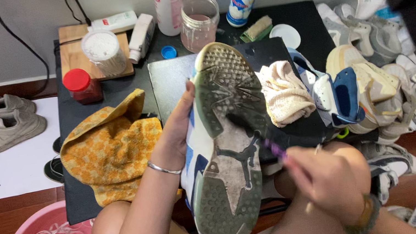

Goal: The person scrubs a blue and white sneaker with a toothbrush and cleaning solution, then wipes it with a cloth. They also wash shoelaces in a pink basin of water and scrub the shoe's sole.

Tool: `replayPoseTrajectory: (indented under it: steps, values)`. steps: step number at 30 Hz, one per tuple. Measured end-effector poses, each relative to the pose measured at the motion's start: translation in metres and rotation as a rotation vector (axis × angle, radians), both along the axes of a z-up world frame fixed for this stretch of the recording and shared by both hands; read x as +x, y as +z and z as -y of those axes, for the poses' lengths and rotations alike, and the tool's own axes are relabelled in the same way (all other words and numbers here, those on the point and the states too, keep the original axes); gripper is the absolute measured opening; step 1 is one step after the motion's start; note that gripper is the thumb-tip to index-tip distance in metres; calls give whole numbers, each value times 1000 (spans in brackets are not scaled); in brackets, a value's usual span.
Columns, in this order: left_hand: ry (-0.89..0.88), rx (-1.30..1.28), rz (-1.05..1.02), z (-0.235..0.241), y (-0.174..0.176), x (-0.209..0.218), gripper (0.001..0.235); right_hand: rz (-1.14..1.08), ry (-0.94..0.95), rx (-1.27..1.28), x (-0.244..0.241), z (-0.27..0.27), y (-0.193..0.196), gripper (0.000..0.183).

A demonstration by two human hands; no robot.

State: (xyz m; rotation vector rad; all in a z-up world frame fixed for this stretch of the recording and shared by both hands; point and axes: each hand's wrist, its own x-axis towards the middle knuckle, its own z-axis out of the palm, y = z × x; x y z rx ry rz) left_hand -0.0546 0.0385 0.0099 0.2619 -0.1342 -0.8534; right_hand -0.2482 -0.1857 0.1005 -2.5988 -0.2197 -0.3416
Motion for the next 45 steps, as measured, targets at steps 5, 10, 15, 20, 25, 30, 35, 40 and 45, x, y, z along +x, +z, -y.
replayPoseTrajectory:
  steps: [5, 10, 15, 20, 25, 30, 35, 40, 45]
  values:
    - [14, 74, -14, -2, 14, -4, 69, 130, 152, -38, -21, 13, -10, 16]
    - [-23, -39, 50, -4, 7, -4, 68, -5, 14, -59, -16, 20, -20, 12]
    - [-11, -44, 25, -11, 12, -7, 74, -55, 202, -27, -46, 3, -20, 16]
    - [-29, -4, -4, -3, 9, -6, 71, -176, -146, -126, -9, 18, -17, 11]
    - [-21, 18, 7, -5, 9, -6, 71, -17, 217, -35, -34, -2, -15, 15]
    - [-34, -79, 43, -3, 1, -6, 59, -3, 121, -34, -19, 13, -13, 12]
    - [-32, -10, 61, -3, 10, -5, 70, -16, 191, -17, -30, -5, -12, 18]
    - [-5, 60, 69, -1, 7, -6, 74, -28, 137, 1, -19, 1, -12, 12]
    - [-45, 44, 108, -5, 9, -5, 78, -77, 136, -40, -27, -16, -12, 15]
